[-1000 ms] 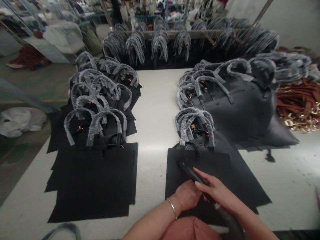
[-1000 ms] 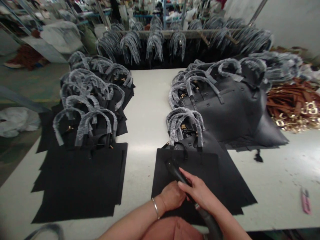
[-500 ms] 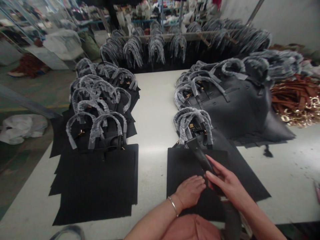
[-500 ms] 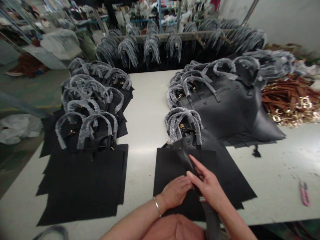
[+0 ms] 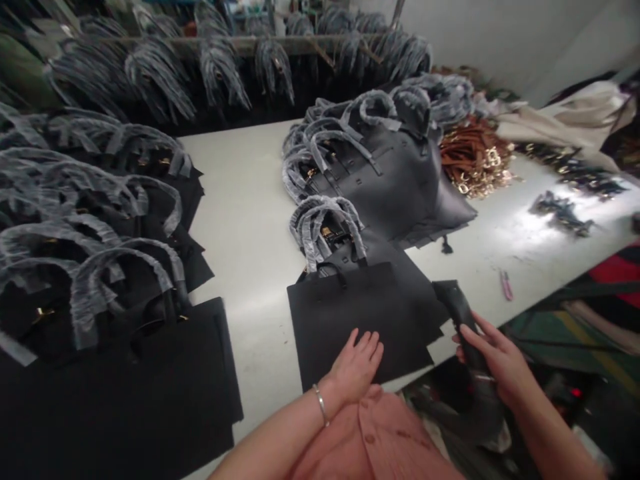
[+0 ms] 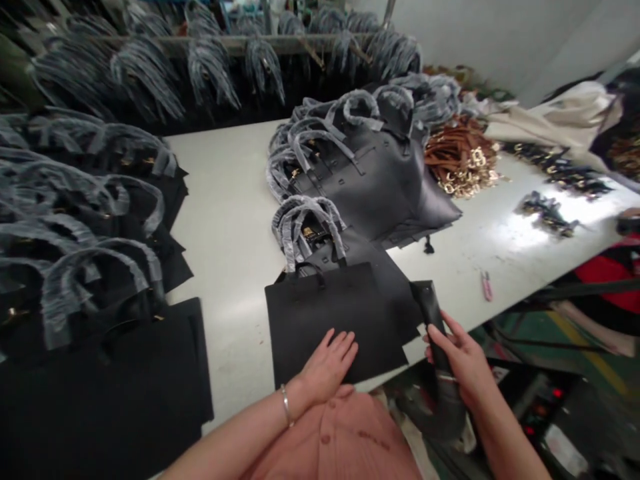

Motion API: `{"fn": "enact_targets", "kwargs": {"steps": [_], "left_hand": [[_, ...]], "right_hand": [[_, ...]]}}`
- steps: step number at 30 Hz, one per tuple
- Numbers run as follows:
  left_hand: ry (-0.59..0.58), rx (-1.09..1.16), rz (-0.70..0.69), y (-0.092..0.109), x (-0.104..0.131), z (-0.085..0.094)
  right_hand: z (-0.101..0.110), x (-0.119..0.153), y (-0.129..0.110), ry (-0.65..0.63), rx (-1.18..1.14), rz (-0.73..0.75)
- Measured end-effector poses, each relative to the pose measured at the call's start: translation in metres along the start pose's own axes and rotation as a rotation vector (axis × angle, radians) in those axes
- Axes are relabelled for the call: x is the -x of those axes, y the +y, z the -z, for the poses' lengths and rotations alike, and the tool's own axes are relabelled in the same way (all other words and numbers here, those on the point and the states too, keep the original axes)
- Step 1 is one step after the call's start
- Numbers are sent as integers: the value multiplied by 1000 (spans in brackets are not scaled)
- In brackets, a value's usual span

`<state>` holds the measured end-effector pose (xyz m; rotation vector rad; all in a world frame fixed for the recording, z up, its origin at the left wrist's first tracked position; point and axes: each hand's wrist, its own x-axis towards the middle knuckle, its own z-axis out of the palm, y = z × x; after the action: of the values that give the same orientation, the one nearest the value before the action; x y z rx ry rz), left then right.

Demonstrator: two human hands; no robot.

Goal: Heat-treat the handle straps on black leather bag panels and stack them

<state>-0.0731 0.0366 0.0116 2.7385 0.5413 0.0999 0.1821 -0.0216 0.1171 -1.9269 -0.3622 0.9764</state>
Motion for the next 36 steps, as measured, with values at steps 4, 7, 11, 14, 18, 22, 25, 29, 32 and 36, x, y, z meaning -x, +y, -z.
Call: {"fn": "enact_targets", "kwargs": {"steps": [4,7,11,14,18,22,25,29,32,36], "left_hand": [[30,-86,51,24,-30,-19],[56,-159,84,39,-37,-27],[53,-243,93,46,-43,-23],[23,-257,40,48,-53,-18],[-25,-162,-138,50,-69,-17],[-34,-118,-96,50,-78,-20],[19,-141,-116,54,-80,-22],[58,-236,-104,66,-82,-31],[53,-302,-72,77,-86,-37],[44,-363,9,87,-93,-41]], "right_hand": [[16,3,16,93,-39,-27],[24,5,27,79,-38,-50],[32,10,36,8,-56,-75],[39,18,38,-48,-60,-106],[53,41,47,-119,-54,-207],[65,69,69,-178,-59,-340],[68,80,85,-181,-116,-428],[61,75,89,-184,-227,-473],[53,63,82,-187,-253,-389],[47,56,70,-147,-172,-226]]}}
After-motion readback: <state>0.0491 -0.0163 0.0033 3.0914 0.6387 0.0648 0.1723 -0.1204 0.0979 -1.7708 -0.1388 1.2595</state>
